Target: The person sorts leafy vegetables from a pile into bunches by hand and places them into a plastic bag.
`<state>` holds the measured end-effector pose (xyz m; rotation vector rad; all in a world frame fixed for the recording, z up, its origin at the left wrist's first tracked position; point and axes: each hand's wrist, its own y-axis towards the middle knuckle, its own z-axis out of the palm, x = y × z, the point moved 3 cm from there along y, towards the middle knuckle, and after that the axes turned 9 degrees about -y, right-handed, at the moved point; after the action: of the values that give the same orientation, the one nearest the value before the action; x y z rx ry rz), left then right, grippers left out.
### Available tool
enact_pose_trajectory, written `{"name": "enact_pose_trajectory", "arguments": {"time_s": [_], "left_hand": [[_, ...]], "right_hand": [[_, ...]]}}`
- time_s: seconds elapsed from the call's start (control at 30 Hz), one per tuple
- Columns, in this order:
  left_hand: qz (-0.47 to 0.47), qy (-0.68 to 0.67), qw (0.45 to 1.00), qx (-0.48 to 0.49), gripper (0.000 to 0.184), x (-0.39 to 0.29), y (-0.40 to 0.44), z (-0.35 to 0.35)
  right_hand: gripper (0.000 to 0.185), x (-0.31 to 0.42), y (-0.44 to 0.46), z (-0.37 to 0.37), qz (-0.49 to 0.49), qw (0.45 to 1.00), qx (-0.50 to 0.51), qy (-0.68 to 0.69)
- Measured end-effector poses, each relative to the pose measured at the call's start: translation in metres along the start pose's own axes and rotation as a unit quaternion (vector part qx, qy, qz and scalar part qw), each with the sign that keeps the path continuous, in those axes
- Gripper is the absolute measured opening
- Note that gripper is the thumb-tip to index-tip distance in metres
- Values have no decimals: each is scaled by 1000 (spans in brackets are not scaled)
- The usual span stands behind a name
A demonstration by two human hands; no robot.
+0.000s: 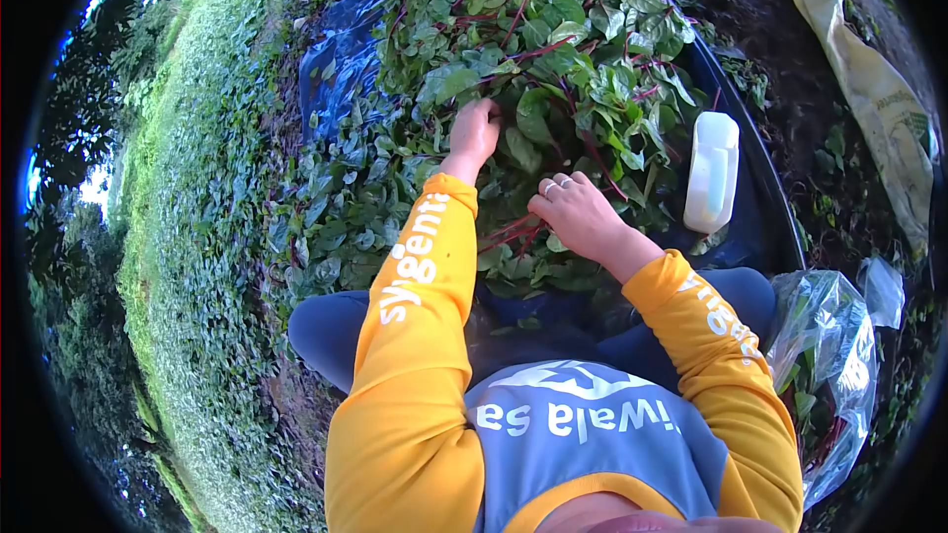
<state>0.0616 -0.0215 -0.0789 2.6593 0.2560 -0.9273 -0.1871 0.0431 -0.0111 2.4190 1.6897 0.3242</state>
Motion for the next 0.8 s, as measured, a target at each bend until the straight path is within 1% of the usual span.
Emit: {"name": "enact_pose_trajectory", "arguments": {"time_s": [0.03,0.07,0.1,0.17,0.2,0.23,0.27,0.3,0.33,0.37,0.4,0.43,0.47,0.5,0.53,0.6,0.67,0.7,0.73,0.77,0.8], "left_hand": [[-14,-49,999,12,22,0,2,-3],[-44,-49,997,36,22,1,1,-6],[-44,-47,997,37,22,7,1,-6],[16,-87,996,6,20,14,-2,-9],[17,-84,996,7,20,22,-2,-12],[25,-190,981,18,19,28,0,-16],[34,-295,954,31,19,33,3,-19],[37,-294,955,32,19,19,0,-30],[-82,-393,910,105,21,-2,-11,-40],[-199,-479,837,174,23,-14,-20,-44],[-182,-483,830,212,29,-15,-25,-44],[-184,-482,829,214,29,-15,-31,-42],[-171,-456,839,242,29,-16,-41,-39],[-158,-430,846,271,30,-21,-53,-36],[-161,-414,855,268,31,-33,-63,-35],[-165,-431,837,293,32,-33,-83,-25],[-164,-450,826,297,34,-48,-101,-23],[-199,-466,812,291,36,-54,-109,-22],[-235,-480,796,283,38,-59,-114,-20],[-238,-483,796,276,38,-64,-116,-17],[-317,-516,752,260,42,-65,-120,-11]], "right_hand": [[15,0,-1,2,4,1000,13,1],[20,0,-1,4,8,1000,25,3],[20,1,-1,5,8,1000,23,4],[9,4,-1,5,0,1000,-2,9],[9,6,-1,6,0,1000,-5,11],[10,8,-1,6,-4,1000,-7,8],[11,9,0,5,-7,1000,-8,4],[11,9,1,4,-5,1000,-11,3],[13,8,2,1,-18,999,-42,0],[15,9,2,-2,-30,997,-72,-3],[15,9,3,-4,-29,997,-72,-2],[17,9,4,-9,-32,993,-113,-16],[18,9,3,-12,-33,987,-153,-29],[18,9,4,-11,-31,988,-150,-26],[19,8,4,-10,-16,990,-138,-28],[19,6,4,-8,0,992,-124,-31],[18,3,3,1,38,998,-42,-35],[17,1,3,4,55,998,-1,-37],[17,2,2,4,51,998,1,-37],[17,3,1,5,32,999,1,-39],[16,6,1,6,11,999,0,-39]]}}
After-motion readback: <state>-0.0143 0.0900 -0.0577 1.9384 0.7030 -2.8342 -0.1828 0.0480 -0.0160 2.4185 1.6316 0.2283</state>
